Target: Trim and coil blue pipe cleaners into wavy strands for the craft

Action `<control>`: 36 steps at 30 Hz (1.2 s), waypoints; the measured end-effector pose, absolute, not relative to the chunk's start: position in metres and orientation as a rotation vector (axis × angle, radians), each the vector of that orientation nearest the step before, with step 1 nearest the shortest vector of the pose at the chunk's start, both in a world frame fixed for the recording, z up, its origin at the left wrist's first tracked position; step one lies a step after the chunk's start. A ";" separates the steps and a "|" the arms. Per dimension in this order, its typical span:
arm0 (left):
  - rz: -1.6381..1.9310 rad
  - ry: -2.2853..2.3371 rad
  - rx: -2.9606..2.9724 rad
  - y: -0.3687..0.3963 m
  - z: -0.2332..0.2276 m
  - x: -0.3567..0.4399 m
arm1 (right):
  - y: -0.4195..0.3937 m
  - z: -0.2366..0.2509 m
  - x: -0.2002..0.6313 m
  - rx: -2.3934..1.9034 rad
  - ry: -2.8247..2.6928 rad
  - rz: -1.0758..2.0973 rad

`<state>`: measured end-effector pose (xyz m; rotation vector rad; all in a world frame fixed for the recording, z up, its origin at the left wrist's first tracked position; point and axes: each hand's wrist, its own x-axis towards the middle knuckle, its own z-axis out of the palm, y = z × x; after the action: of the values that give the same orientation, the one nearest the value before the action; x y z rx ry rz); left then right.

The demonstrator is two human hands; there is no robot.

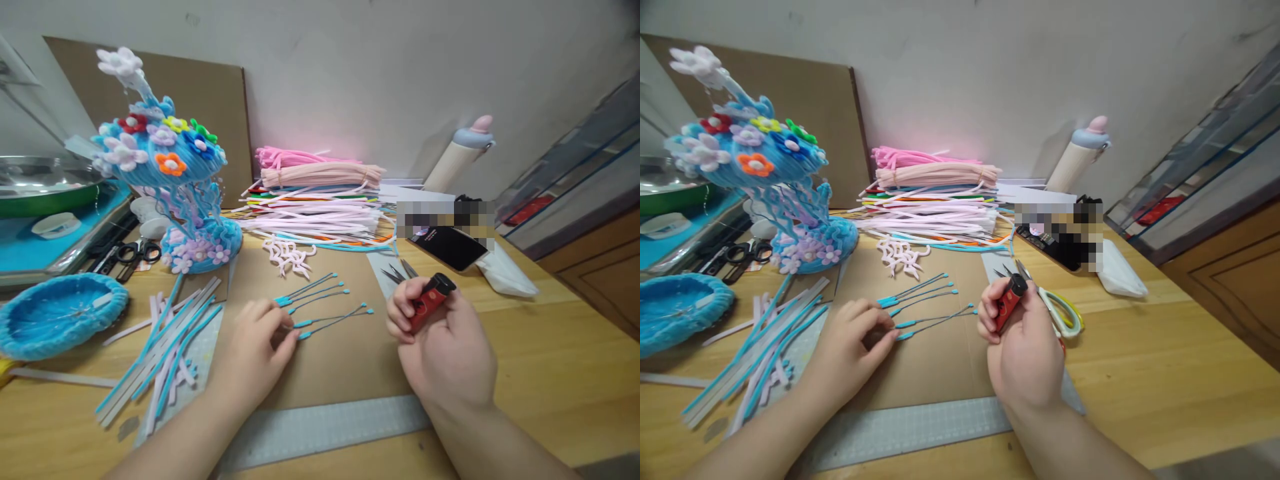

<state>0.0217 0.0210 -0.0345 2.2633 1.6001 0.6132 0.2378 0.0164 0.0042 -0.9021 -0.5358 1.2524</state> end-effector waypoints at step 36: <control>0.562 1.561 2.437 0.026 -0.037 0.032 | 0.029 0.015 0.253 -0.834 -0.479 1.193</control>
<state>0.0315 0.0261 -0.0367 2.4368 1.5610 0.5615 0.2533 0.0287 0.0152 -0.8341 -0.4786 1.1933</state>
